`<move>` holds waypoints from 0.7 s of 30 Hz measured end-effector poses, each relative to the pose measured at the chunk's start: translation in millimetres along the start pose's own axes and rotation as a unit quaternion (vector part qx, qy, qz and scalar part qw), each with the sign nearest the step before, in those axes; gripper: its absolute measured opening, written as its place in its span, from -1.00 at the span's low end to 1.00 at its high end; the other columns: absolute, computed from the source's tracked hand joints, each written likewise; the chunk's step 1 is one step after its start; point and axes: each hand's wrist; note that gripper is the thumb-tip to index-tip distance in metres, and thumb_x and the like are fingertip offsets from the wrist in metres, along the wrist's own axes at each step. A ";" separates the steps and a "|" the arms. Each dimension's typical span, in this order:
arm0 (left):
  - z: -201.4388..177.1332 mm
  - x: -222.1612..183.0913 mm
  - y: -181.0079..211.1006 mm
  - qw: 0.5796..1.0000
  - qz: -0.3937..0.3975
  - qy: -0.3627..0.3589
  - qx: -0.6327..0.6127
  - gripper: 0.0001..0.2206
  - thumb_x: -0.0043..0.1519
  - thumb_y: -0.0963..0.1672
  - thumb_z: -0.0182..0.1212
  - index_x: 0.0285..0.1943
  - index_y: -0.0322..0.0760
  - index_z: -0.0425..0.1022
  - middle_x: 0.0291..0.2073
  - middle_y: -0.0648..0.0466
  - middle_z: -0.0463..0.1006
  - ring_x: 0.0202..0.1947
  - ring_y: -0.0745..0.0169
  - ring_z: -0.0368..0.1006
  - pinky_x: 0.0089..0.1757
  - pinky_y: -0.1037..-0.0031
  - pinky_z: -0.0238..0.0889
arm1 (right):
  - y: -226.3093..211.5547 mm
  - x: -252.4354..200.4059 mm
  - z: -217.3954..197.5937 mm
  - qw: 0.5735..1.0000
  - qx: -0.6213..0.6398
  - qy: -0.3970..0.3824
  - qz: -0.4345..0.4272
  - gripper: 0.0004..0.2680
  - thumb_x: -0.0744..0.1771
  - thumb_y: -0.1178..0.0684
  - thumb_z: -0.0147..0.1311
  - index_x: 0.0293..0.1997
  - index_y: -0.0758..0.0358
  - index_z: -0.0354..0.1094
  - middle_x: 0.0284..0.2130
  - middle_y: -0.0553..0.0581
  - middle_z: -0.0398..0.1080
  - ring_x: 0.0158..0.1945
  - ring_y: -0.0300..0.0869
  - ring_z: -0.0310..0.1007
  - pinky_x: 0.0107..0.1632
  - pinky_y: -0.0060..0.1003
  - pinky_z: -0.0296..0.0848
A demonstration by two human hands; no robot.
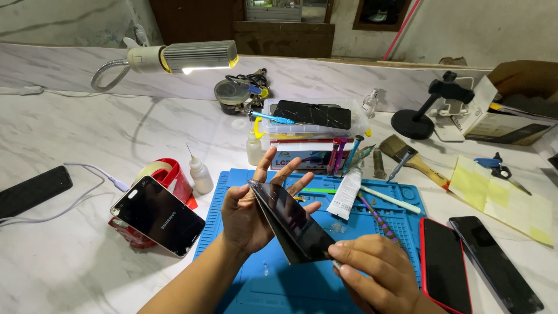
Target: Applying adhesive to a mobile phone frame and installing a replacement screen display.
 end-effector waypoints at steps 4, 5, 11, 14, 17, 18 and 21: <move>-6.6 1.4 -3.3 0.999 -0.020 0.028 0.014 -0.24 0.21 0.10 0.30 0.58 0.23 -0.03 0.37 -0.05 0.26 0.39 -0.41 0.16 0.22 -0.40 0.06 | 2.2 -3.9 0.0 1.000 -0.022 -0.013 0.004 -0.77 0.34 0.14 0.21 0.08 0.16 0.28 -0.03 0.16 0.55 -0.09 -0.05 0.68 -0.08 -0.16 0.66; -12.1 0.6 -4.9 0.999 -0.031 0.018 0.038 -0.13 0.18 0.18 0.30 0.58 0.31 -0.25 0.42 -0.09 0.20 0.37 -0.46 0.17 0.21 -0.39 0.08 | 2.7 -1.5 3.8 0.998 -0.036 -0.017 -0.055 -0.85 0.34 0.13 0.18 -0.02 0.15 0.32 -0.08 0.14 0.56 -0.13 -0.12 0.68 -0.15 -0.25 0.67; -19.9 5.7 -10.1 0.984 -0.061 0.031 0.164 0.09 -0.04 0.23 0.35 0.62 0.27 -0.35 0.35 -0.18 0.33 0.13 -0.29 0.48 0.02 -0.08 0.44 | -3.3 -18.0 12.7 0.996 -0.042 -0.054 -0.054 -0.86 0.33 0.06 0.21 -0.04 0.07 0.47 -0.14 -0.05 0.57 -0.16 -0.30 0.62 -0.17 -0.40 0.67; -24.3 5.5 -6.2 0.976 -0.047 0.020 0.211 0.14 -0.07 0.23 0.42 0.63 0.18 -0.32 0.34 -0.09 0.37 0.14 -0.36 0.47 0.08 0.00 0.40 | -1.7 -8.1 6.2 0.996 -0.041 -0.039 -0.068 -0.83 0.33 0.11 0.25 -0.03 0.12 0.39 -0.10 0.08 0.56 -0.10 -0.17 0.64 -0.16 -0.30 0.69; -19.5 6.0 -1.1 0.970 -0.039 0.017 0.241 0.14 -0.10 0.23 0.47 0.61 0.13 -0.25 0.36 -0.04 0.36 0.19 -0.41 0.43 0.16 -0.08 0.32 | 4.1 -5.7 3.1 0.998 -0.042 0.009 -0.046 -0.81 0.31 0.15 0.25 -0.03 0.19 0.35 -0.13 0.17 0.55 -0.14 -0.07 0.66 -0.14 -0.23 0.69; -16.7 5.4 0.3 0.966 -0.041 0.024 0.255 0.13 -0.10 0.22 0.50 0.60 0.09 -0.20 0.39 -0.07 0.32 0.21 -0.42 0.42 0.17 -0.14 0.31 | 5.9 -7.2 2.7 0.998 -0.041 0.027 -0.026 -0.81 0.31 0.17 0.23 -0.02 0.20 0.33 -0.14 0.20 0.53 -0.17 -0.03 0.66 -0.12 -0.21 0.66; -15.2 3.7 -0.9 0.972 -0.060 0.034 0.226 0.04 -0.02 0.16 0.46 0.60 0.06 -0.17 0.38 -0.12 0.32 0.23 -0.44 0.38 0.15 -0.14 0.33 | 8.6 -10.7 1.1 0.999 -0.015 0.045 0.006 -0.78 0.31 0.23 0.22 0.03 0.23 0.32 -0.10 0.24 0.52 -0.13 -0.02 0.65 -0.13 -0.18 0.70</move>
Point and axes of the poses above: each hand's wrist, its own x-axis towards the middle knuckle, its own z-axis out of the palm, y = z × x
